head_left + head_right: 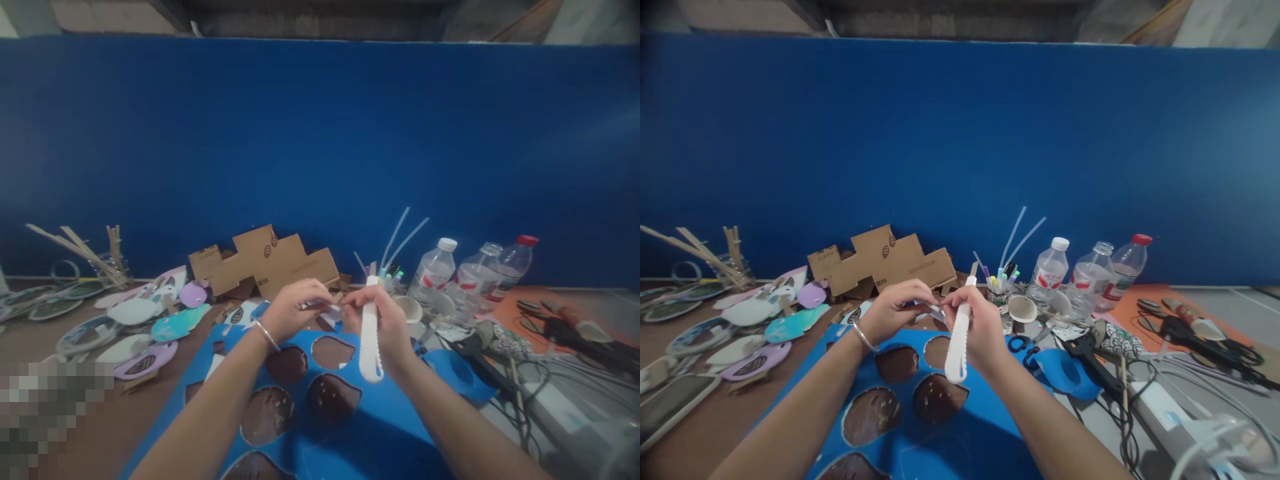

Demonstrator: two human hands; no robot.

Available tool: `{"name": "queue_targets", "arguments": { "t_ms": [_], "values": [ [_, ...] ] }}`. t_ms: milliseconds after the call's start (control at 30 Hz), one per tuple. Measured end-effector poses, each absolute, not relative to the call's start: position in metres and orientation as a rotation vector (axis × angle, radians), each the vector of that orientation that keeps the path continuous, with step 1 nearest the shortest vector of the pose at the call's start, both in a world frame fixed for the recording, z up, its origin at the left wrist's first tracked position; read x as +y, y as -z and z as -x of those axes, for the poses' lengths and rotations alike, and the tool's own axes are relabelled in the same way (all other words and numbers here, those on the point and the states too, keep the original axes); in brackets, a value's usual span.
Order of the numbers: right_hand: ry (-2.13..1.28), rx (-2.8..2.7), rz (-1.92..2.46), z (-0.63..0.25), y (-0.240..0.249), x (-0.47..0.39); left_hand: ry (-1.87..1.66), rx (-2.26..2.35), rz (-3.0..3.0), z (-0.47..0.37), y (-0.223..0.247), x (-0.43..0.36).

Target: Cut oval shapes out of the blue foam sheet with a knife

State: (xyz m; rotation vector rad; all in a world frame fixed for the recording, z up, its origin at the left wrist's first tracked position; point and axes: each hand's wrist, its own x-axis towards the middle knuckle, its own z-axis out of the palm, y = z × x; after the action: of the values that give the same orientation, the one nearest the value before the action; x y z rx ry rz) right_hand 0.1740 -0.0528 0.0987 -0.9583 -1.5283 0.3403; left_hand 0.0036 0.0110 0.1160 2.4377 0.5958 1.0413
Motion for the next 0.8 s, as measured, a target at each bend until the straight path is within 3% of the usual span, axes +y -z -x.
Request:
{"name": "queue_targets", "arguments": {
  "t_ms": [500, 800],
  "values": [
    [-0.292, -1.599, 0.982, -0.1745, -0.0926, -0.0501, -0.988, 0.609, -2.504, -0.0028, -0.1198, 0.0086],
    [-0.683, -1.421, 0.898, -0.1675, -0.0917, -0.0487, -0.987, 0.562, -2.522, -0.0038, -0.1197, 0.0078]
  ]
}}
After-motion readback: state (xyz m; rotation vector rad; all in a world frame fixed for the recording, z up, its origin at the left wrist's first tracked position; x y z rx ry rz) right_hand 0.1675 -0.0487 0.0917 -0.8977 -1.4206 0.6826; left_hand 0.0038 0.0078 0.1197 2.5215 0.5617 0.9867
